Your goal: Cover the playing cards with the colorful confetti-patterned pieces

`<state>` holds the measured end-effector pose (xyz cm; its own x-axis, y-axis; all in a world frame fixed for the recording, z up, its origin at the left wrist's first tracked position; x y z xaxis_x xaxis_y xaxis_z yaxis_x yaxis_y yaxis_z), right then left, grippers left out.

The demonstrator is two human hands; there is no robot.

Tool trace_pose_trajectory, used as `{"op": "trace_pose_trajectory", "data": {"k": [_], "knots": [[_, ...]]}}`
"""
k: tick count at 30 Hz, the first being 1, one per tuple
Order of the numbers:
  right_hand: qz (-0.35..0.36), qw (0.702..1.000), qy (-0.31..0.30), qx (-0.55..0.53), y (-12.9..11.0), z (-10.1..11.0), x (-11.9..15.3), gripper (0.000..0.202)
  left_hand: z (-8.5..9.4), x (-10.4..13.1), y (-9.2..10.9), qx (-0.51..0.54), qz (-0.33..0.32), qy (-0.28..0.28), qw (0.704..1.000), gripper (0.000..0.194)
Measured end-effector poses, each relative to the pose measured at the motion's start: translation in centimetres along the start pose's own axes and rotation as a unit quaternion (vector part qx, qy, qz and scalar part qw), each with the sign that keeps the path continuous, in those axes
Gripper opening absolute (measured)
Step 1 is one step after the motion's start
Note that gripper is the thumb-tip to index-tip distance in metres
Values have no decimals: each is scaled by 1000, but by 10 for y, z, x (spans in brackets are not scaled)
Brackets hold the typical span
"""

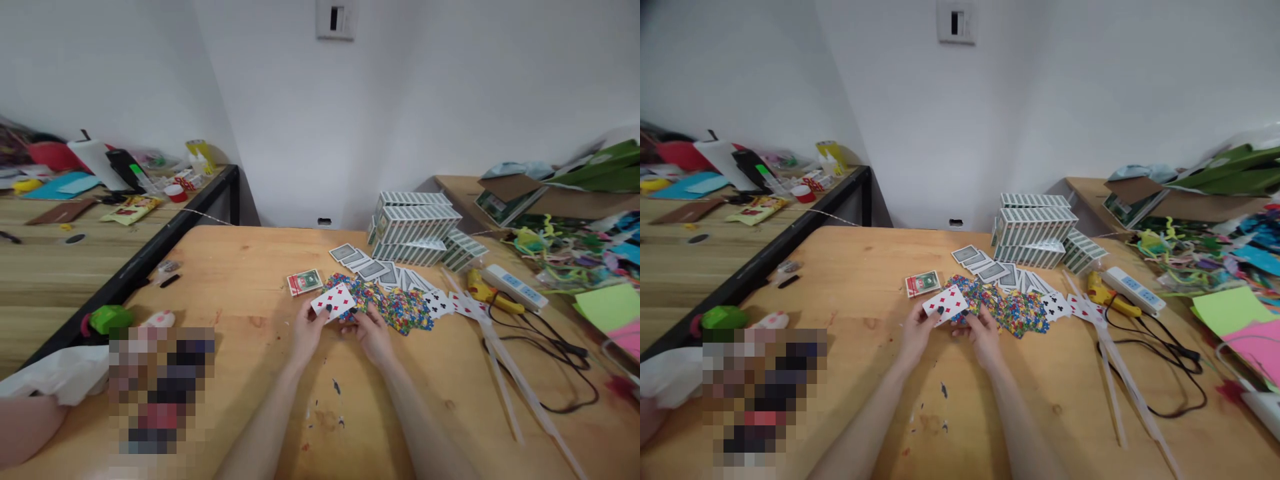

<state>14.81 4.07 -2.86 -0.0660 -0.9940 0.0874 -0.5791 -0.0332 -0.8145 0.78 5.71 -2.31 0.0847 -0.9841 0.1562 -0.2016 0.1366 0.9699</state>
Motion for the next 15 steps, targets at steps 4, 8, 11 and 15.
{"op": "trace_pose_trajectory", "data": {"k": [4,8,11,15], "knots": [[3,1000,-10,20,0,2,-2,29,2,-1,6,30,-8,-18,999,45],[21,999,9,36,0,8,-1,28,5,-1,6,55,4,4,998,32],[85,993,59,64,-5,20,-1,15,7,0,2,99,37,43,993,29],[151,975,113,122,-11,34,-3,12,5,3,0,199,85,36,976,31]]}}
Point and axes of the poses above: each hand's wrist, its own x-axis away from the middle knuckle, its own z-axis out of the back of the hand, y = z × x, the point moved 6 cm from there along -x, towards the middle knuckle, and after that the axes turned 3 degrees about z, right-handed, at the moved point
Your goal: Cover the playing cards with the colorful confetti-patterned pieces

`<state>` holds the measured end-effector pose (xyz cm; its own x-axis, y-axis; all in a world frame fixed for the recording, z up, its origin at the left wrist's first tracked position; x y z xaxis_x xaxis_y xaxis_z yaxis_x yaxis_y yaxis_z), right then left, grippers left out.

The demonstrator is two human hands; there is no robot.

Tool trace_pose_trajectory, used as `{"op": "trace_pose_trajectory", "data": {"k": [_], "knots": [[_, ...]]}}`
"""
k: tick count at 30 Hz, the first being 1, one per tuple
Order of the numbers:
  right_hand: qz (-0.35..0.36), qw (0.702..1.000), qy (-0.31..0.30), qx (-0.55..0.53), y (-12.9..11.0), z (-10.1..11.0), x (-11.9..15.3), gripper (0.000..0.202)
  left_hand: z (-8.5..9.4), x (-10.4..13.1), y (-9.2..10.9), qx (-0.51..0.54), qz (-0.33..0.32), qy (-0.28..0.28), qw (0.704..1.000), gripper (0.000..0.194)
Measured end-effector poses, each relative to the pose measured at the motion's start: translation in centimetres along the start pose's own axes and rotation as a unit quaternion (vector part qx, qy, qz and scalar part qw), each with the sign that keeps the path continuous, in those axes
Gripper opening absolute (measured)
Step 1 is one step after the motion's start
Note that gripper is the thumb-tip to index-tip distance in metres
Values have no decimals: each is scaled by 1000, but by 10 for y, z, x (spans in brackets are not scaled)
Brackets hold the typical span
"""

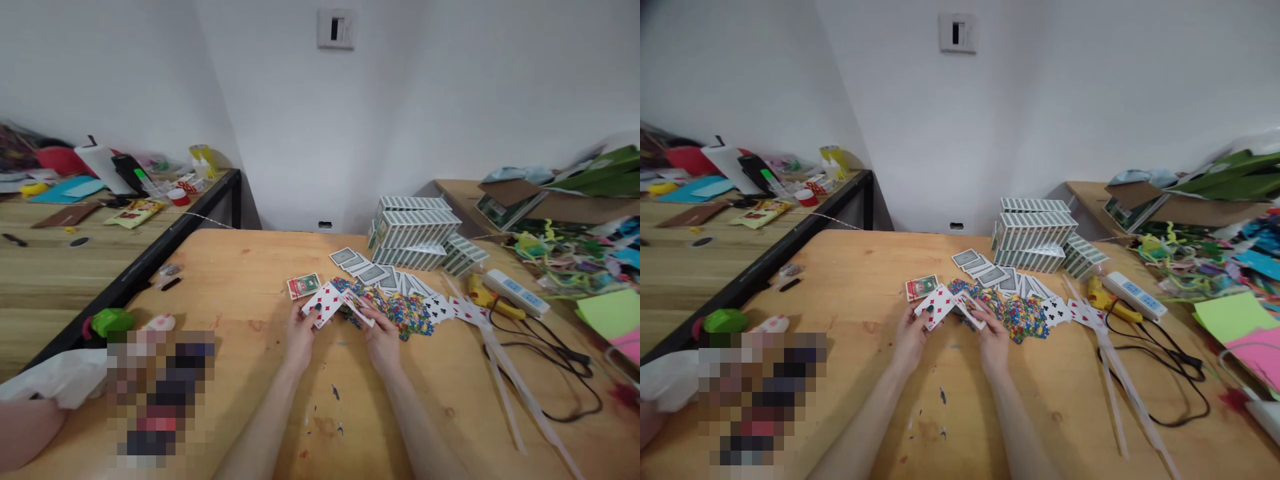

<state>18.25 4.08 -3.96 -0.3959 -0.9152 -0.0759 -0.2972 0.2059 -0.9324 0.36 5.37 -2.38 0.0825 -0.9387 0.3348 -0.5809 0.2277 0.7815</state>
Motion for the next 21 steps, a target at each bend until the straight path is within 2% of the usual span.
{"op": "trace_pose_trajectory", "data": {"k": [3,7,9,11,15,19,21], "knots": [[-22,999,19,43,5,4,-1,17,-4,3,3,60,20,-27,998,33],[-72,997,7,-5,7,-4,7,27,-3,4,4,87,22,-26,996,26],[-81,995,-23,-46,5,-12,14,30,-1,4,5,37,-5,-7,999,24],[-91,991,-57,-76,3,-21,21,28,-1,4,5,-60,-37,3,998,20],[-99,993,-58,15,0,-27,26,21,-8,6,-4,-220,-47,-27,974,15],[-74,996,-52,12,-9,-27,21,50,-14,7,-7,-271,-68,-61,958,19],[-83,994,-67,5,-9,-28,19,56,-15,7,-3,-265,-97,-68,957,26]]}}
Point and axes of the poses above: each hand's wrist, its own x-axis away from the middle knuckle, its own z-axis out of the back of the hand, y = z × x, the point moved 6 cm from there along -x, towards the middle knuckle, and after that the axes turned 3 degrees about z, right-handed, at the moved point
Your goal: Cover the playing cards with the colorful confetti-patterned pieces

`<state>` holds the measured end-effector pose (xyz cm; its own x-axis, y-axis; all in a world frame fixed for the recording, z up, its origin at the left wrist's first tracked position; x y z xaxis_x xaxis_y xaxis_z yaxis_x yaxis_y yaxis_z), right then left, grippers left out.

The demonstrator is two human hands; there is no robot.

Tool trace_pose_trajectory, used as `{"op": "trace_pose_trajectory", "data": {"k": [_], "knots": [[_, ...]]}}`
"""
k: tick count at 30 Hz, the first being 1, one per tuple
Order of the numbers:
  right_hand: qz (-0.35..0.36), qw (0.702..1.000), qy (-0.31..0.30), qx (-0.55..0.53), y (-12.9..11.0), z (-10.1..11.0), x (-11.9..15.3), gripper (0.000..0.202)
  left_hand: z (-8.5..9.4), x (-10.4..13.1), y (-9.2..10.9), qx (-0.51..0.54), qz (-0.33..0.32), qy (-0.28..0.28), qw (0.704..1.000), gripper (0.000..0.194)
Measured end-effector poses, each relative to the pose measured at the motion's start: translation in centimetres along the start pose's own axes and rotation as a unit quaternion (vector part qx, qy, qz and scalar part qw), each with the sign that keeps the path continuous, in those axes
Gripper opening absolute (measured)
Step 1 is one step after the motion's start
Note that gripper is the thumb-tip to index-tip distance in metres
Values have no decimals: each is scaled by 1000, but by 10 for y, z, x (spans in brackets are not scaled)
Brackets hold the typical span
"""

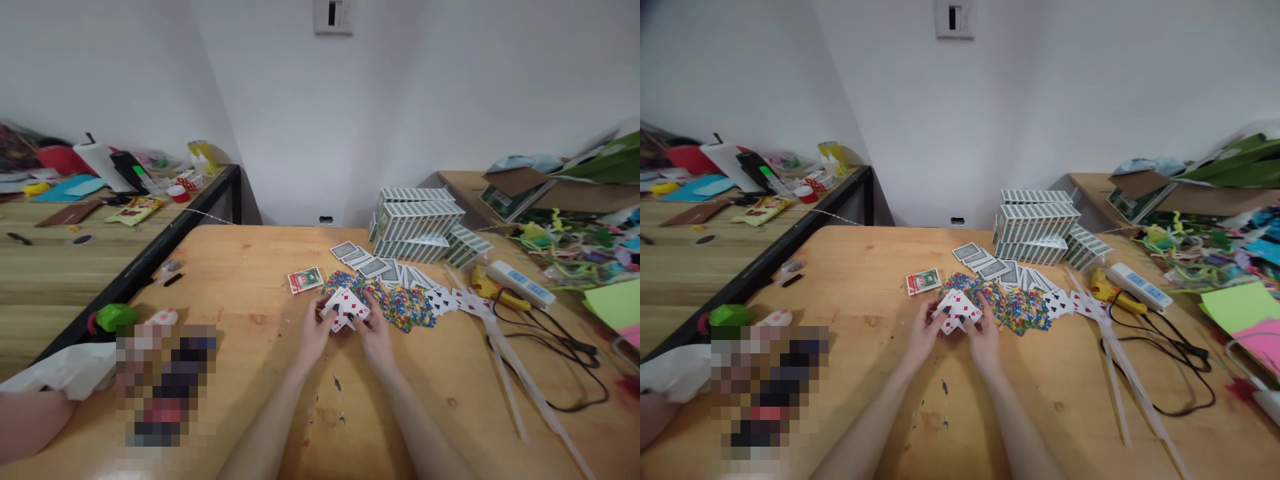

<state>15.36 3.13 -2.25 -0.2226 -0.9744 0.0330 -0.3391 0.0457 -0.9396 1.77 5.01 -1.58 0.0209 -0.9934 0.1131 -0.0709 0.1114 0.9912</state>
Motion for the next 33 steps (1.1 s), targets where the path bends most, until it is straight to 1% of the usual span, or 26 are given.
{"op": "trace_pose_trajectory", "data": {"k": [2,5,7,9,12,16,19,22,23,25,27,29,33], "knots": [[-10,1000,-6,3,3,1,-1,48,4,-1,4,-11,-18,2,1000,28],[-25,999,-18,10,9,2,-3,30,8,-3,5,-61,-15,-9,998,17],[-35,999,-29,15,12,3,-4,25,10,-4,3,-74,-8,-15,997,14],[-39,999,-20,20,11,5,-4,25,11,-5,0,-76,-3,-18,997,15],[-24,999,5,43,7,8,-5,25,11,-4,0,-81,-3,-12,997,20],[0,997,-3,72,5,8,-6,24,11,-3,1,-69,-1,-9,998,20],[11,998,0,60,8,9,-7,24,9,-6,-3,-37,19,-27,999,17],[8,999,-6,37,10,9,-8,33,8,-8,-9,-1,44,-40,998,19],[6,999,-11,35,10,8,-8,34,8,-8,-11,9,51,-39,998,20],[3,999,-23,43,8,6,-7,30,9,-9,-12,24,60,-33,997,21],[-4,997,-38,63,6,4,-7,25,11,-9,-11,32,65,-28,997,21],[-12,995,-40,87,5,4,-6,25,12,-8,-9,37,72,-31,996,22],[-10,983,5,181,4,14,-3,33,10,-6,-7,41,96,-46,993,23]]}}
Point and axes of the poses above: each hand's wrist, its own x-axis away from the middle knuckle, its own z-axis out of the back of the hand, y = z × x, the point moved 6 cm from there along -x, towards the middle knuckle, and after that the axes turned 3 degrees about z, right-handed, at the moved point
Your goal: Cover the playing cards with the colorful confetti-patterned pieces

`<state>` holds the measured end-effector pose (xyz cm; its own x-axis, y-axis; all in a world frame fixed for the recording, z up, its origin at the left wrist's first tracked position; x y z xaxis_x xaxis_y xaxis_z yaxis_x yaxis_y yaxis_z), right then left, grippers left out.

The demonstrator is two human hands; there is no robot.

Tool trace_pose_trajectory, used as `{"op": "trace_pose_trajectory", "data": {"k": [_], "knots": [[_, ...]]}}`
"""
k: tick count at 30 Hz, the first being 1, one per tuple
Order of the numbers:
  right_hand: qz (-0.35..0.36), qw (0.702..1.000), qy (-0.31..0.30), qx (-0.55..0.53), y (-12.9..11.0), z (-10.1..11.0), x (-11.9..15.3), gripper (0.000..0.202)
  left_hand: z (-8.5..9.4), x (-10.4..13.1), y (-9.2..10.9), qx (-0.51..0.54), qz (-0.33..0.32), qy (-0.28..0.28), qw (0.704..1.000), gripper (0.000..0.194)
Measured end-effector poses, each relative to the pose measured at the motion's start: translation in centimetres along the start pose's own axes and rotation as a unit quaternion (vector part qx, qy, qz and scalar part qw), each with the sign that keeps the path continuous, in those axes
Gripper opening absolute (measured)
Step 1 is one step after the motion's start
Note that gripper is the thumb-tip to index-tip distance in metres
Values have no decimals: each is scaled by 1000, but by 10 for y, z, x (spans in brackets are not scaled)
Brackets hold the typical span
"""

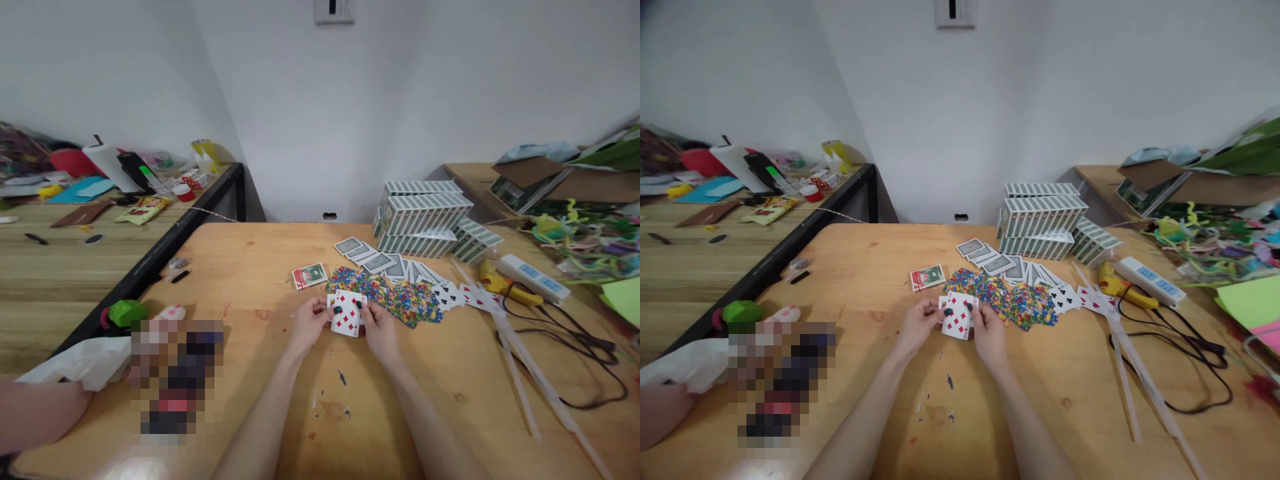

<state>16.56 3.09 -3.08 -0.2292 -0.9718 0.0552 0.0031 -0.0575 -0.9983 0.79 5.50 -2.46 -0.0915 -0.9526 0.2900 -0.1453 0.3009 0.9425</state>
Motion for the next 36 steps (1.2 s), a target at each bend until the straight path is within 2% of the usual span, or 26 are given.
{"op": "trace_pose_trajectory", "data": {"k": [4,8,13,19,28,36], "knots": [[33,997,11,62,-6,4,1,43,0,1,1,-6,-8,18,1000,20],[68,997,-35,-7,-11,-3,-1,25,1,0,1,-1,-7,32,999,18],[18,997,-53,-56,0,-6,-5,24,3,0,2,12,3,33,999,21],[15,997,-52,-58,-1,-5,-5,24,1,1,4,-1,11,19,1000,20],[-42,988,-110,-104,2,-10,-4,29,4,1,-2,21,48,13,999,20],[-50,989,-101,-94,1,-10,-4,29,0,2,-3,55,64,-9,996,23]]}}
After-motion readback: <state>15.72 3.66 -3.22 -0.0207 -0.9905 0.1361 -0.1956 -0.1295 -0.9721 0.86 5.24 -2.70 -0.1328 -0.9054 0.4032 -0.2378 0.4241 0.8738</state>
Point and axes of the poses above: each hand's wrist, its own x-axis away from the middle knuckle, its own z-axis out of the back of the hand, y = z × x, the point moved 6 cm from there along -x, towards the middle knuckle, and after that the axes turned 3 degrees about z, right-handed, at the moved point
